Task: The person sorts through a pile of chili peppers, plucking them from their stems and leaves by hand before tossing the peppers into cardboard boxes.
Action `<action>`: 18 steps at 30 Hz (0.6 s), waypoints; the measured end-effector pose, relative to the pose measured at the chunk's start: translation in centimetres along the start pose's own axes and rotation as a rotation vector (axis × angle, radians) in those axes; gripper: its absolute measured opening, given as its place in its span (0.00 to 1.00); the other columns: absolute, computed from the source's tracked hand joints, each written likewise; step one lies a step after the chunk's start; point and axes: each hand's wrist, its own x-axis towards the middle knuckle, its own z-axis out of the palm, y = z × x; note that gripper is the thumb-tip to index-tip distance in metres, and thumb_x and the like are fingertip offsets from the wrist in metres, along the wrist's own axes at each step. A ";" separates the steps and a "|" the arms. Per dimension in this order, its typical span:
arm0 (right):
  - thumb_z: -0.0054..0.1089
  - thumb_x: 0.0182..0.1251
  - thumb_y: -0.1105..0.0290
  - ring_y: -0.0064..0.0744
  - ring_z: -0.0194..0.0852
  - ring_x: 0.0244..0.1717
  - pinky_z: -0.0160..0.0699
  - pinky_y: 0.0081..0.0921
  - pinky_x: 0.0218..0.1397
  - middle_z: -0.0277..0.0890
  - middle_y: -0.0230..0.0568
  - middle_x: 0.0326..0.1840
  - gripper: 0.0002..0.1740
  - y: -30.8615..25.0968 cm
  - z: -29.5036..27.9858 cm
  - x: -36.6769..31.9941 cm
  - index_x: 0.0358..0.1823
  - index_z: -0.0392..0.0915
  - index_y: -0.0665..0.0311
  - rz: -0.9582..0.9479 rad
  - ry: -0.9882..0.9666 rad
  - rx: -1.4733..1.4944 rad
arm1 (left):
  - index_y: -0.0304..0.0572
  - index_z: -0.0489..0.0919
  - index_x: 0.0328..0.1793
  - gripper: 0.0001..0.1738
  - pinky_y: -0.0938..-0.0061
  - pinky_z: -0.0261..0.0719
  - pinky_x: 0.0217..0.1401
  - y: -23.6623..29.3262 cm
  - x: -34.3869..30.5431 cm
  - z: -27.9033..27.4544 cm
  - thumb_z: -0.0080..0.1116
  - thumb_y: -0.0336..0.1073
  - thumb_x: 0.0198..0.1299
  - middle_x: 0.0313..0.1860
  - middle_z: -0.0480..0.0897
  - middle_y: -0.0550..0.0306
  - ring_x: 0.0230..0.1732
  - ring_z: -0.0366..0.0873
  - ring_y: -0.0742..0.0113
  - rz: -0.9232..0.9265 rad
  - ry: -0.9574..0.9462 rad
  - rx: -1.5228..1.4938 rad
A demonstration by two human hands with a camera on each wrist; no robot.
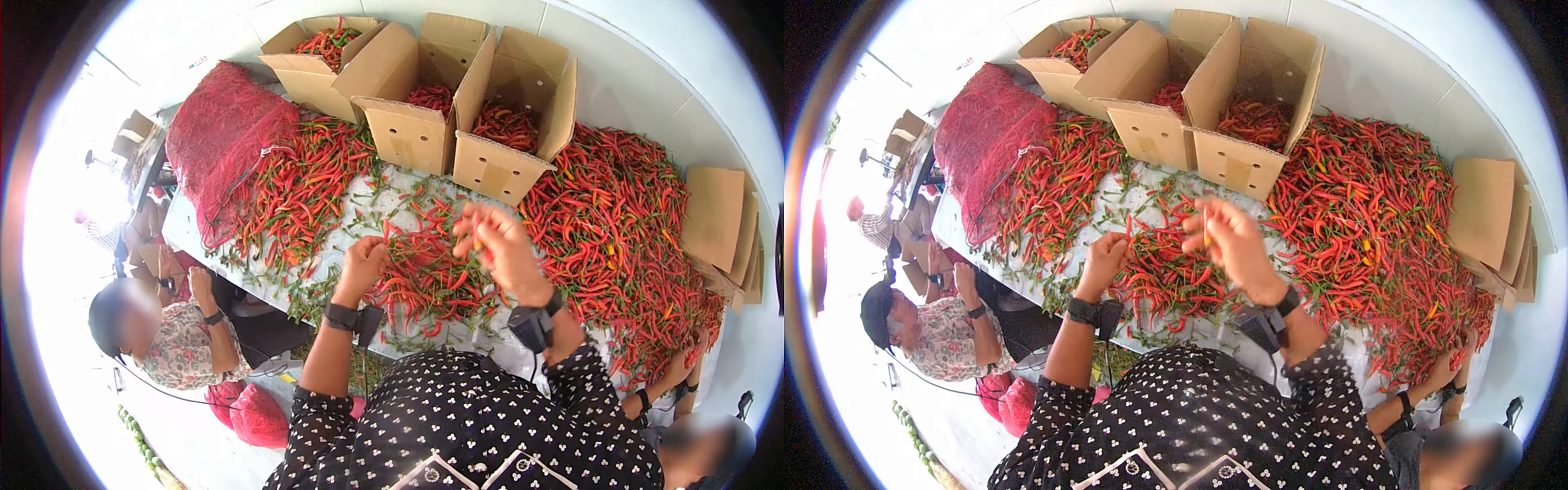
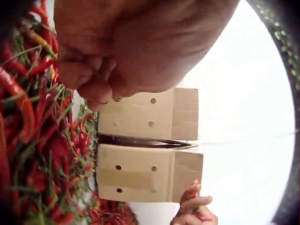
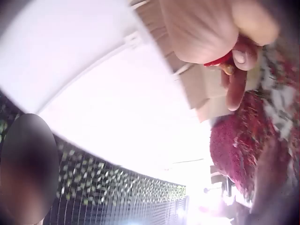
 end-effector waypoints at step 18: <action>0.49 0.67 0.66 0.12 0.55 0.16 0.55 0.10 0.18 0.68 0.27 0.23 0.11 4.7 3.2 1.5 0.44 0.72 0.65 0.214 -0.076 -0.157 | 0.33 0.75 0.41 0.08 0.76 0.74 0.25 3.7 -6.8 3.5 0.48 0.25 0.56 0.22 0.78 0.56 0.21 0.76 0.73 0.165 -0.165 -0.093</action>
